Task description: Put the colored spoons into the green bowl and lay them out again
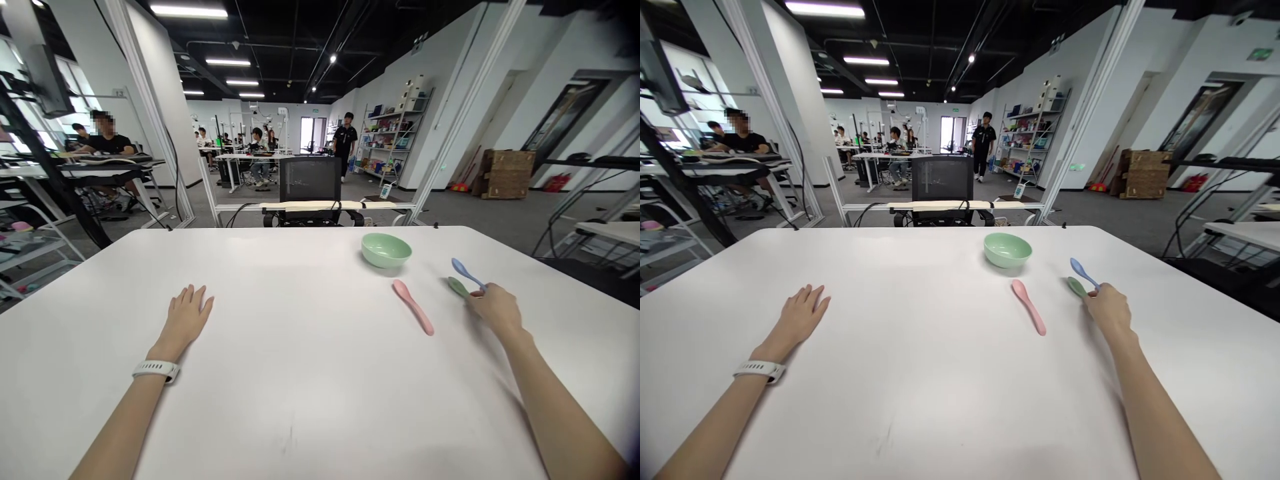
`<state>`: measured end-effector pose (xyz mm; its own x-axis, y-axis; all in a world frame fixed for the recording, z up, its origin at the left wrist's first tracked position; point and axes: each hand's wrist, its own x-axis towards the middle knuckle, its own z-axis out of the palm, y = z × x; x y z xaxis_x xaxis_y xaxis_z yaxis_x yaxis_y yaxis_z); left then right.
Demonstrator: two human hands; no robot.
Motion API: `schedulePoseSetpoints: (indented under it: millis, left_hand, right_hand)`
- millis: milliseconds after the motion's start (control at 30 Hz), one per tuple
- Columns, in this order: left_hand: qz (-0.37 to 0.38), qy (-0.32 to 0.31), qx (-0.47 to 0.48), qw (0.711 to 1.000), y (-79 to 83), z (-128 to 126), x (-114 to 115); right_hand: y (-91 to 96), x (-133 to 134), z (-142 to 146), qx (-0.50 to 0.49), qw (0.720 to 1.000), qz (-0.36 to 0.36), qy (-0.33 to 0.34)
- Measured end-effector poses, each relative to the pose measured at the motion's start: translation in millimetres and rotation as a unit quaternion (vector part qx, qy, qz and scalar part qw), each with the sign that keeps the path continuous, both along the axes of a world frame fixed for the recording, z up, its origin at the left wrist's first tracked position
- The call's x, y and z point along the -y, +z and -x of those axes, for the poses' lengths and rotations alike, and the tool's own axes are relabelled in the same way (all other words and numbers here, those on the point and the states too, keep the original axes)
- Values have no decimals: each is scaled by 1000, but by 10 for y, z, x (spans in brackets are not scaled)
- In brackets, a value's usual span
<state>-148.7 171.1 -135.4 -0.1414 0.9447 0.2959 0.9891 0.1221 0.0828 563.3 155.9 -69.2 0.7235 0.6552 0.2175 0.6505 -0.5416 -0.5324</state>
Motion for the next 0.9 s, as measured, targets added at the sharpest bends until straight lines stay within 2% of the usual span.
schedulePoseSetpoints:
  millis: [300, 433, 533, 767, 900]
  left_hand:
    - [37, 1, 12, 999, 5, 71, -76]
    - [51, 5, 6, 999, -15, 112, -125]
    - [51, 17, 3, 999, -37, 134, -156]
    - [42, -1, 10, 999, -23, 121, -138]
    - [45, 4, 9, 999, -30, 137, -148]
  right_hand:
    - [-81, -17, -16, 32, 999, 30, -10]
    - [-115, -31, -9, 42, 998, 33, 12]
    - [-120, -28, 1, 38, 998, 37, 25]
    - [-135, -24, -7, 35, 998, 37, 30]
    - [-75, 0, 66, 33, 997, 65, 28]
